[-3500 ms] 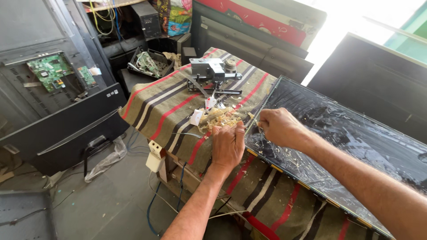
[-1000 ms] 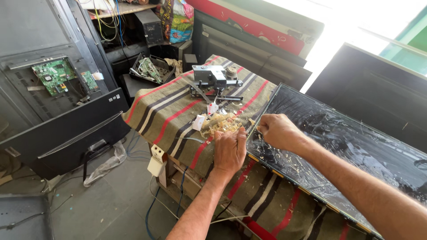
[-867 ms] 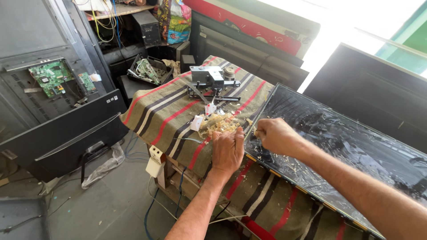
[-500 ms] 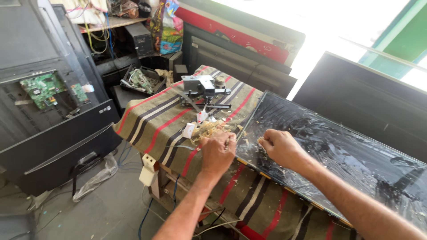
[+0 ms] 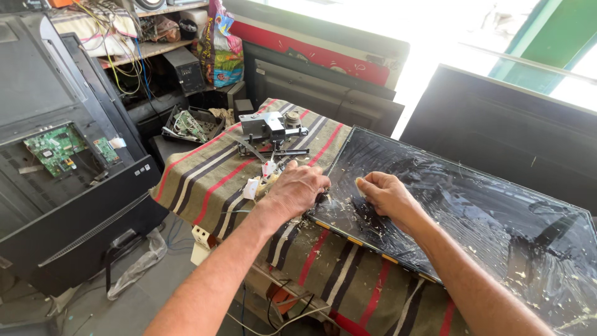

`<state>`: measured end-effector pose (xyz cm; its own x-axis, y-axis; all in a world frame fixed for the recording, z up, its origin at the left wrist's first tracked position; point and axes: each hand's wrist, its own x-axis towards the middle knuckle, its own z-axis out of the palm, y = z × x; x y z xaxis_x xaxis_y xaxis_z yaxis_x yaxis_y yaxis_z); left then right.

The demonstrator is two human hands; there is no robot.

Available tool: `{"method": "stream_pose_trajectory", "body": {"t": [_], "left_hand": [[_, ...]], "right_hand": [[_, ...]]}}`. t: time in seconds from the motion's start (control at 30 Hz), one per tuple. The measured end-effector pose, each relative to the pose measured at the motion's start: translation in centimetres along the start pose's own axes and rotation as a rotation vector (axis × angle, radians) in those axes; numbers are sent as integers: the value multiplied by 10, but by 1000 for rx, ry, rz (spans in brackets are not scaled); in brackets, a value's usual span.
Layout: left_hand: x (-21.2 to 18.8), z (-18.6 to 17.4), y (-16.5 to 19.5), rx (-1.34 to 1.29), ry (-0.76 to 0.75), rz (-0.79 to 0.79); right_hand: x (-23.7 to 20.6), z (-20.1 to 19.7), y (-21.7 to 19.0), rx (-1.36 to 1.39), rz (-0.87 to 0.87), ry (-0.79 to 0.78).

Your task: The person peels strips of adhesive tape and residue off the surface of a flat TV screen panel lying on a workbench, working along the edges and across the panel by hand, and collects the removed debris in a pile beside the panel.

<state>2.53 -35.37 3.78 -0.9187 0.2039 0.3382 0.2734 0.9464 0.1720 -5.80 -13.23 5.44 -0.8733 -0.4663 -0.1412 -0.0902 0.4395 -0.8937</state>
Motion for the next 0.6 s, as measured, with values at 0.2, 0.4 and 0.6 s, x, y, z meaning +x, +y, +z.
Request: {"method": "stream_pose_trajectory", "body": {"t": [0.2,0.4,0.6], "left_hand": [[10,-6,1,112,123,201],[13,-7,5,241,104,302],[3,-7,7,59,46,150]], "right_hand": [[-4,-4,1,35,-29,9],[-6,-9,1,63,-31,13],[-6,-13,4,58,-31,16]]}}
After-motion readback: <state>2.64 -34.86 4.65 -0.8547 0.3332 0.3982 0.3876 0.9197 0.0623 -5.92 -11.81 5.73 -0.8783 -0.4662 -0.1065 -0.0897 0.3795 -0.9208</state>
